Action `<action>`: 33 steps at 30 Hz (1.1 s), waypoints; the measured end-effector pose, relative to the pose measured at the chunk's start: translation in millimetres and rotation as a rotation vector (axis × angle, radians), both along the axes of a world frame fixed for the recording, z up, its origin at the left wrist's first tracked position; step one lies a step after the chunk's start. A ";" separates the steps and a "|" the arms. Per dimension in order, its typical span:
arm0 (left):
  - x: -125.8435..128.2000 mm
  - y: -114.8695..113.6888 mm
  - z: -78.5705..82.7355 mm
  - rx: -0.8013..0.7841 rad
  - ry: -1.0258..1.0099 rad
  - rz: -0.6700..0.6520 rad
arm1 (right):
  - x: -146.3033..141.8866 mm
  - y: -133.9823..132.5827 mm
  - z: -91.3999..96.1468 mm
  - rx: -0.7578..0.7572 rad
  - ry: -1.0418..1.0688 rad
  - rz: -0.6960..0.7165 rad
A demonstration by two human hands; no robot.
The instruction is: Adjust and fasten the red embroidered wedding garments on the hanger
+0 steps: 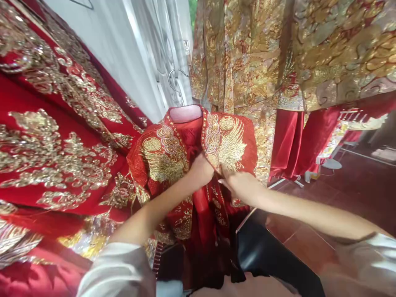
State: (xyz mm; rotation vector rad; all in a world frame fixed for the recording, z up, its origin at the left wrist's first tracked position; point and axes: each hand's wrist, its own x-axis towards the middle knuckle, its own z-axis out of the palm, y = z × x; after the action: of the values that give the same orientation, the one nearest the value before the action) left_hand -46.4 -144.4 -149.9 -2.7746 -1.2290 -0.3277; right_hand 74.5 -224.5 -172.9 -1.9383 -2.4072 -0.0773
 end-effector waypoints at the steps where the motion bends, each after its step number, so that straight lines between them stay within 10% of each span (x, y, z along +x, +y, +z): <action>1: -15.9 -4.9 7.7 -0.023 0.015 -0.096 | 7.5 6.2 10.3 0.046 0.045 -0.007; 4: -61.5 -4.1 42.0 0.114 -0.161 -0.250 | 31.8 35.9 53.8 0.365 0.206 0.016; 7: -90.1 20.0 73.1 0.431 -0.427 0.005 | 48.2 86.5 85.9 0.605 0.270 0.249; 12: -99.4 61.2 79.3 0.248 -0.283 0.264 | 55.3 151.6 96.0 0.445 0.276 0.423; 20: -100.1 62.0 101.3 0.215 -0.571 0.242 | 52.5 152.5 119.4 0.414 0.568 0.400; 28: -157.0 45.6 62.6 -0.336 -0.607 0.064 | 124.7 140.2 88.9 0.020 0.726 0.370; 33: -185.7 51.0 51.2 -0.561 -0.703 0.158 | 114.3 114.3 52.7 0.458 0.516 -0.190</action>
State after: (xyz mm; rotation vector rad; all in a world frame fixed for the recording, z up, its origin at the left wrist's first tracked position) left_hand -232.1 -93.4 -98.7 -3.0832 -1.9259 -1.1845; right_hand 188.8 -110.2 -120.2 -1.7038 -1.6998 -0.1077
